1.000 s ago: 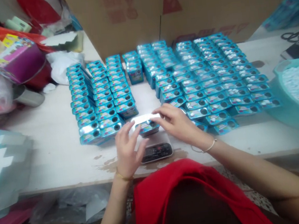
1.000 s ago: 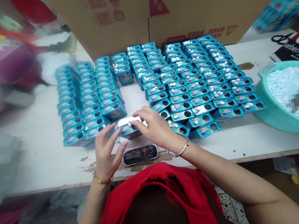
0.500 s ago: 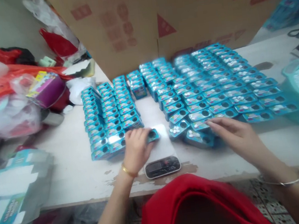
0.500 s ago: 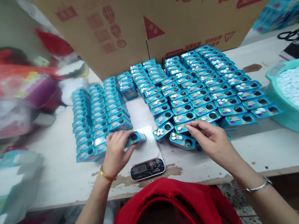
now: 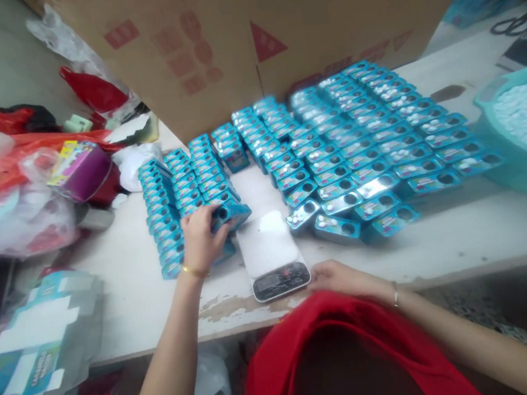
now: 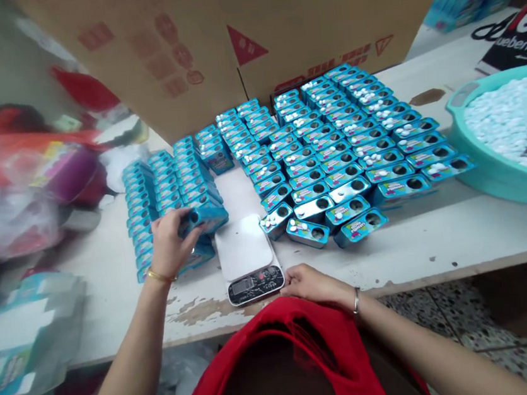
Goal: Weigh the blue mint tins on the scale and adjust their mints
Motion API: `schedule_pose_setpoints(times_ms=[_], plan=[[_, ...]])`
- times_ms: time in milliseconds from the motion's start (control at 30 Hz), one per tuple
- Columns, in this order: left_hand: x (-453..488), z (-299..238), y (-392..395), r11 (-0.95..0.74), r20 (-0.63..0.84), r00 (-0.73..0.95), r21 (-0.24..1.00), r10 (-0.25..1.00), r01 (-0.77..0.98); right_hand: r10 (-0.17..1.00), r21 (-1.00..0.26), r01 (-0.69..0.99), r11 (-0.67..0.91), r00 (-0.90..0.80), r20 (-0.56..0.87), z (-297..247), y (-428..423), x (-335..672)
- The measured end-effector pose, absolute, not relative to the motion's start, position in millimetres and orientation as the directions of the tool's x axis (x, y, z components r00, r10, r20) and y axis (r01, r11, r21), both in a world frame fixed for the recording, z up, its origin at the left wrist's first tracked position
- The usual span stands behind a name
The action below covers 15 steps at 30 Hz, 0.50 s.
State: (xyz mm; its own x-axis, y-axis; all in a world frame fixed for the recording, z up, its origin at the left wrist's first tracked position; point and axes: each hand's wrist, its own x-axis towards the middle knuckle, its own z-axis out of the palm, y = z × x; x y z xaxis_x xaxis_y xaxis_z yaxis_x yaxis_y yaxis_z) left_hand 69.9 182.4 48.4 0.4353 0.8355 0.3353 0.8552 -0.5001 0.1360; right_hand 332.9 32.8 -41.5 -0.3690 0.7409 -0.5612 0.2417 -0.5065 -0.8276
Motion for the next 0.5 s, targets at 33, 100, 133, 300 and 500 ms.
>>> schedule_pose_setpoints(times_ms=[33,100,133,300,500], plan=[[70,49,182,-0.494,0.327,0.432,0.135,0.84,0.859,0.739,-0.828,0.226,-0.513,-0.374,-0.56,-44,32,332],[71,51,182,-0.487,0.311,0.432,0.128,0.847,0.864,0.738,-0.829,0.198,-0.523,-0.381,-0.557,-47,30,331],[72,52,183,-0.487,0.301,0.436,0.121,0.848,0.865,0.736,-0.828,0.181,-0.531,-0.385,-0.556,-47,27,332],[75,55,184,-0.516,0.254,0.488,0.049,0.835,0.855,0.74,-0.82,0.103,-0.563,-0.379,-0.555,-52,14,331],[79,50,188,-0.543,0.187,0.54,-0.037,0.821,0.839,0.774,-0.851,0.069,-0.521,-0.382,-0.505,-59,1,338]])
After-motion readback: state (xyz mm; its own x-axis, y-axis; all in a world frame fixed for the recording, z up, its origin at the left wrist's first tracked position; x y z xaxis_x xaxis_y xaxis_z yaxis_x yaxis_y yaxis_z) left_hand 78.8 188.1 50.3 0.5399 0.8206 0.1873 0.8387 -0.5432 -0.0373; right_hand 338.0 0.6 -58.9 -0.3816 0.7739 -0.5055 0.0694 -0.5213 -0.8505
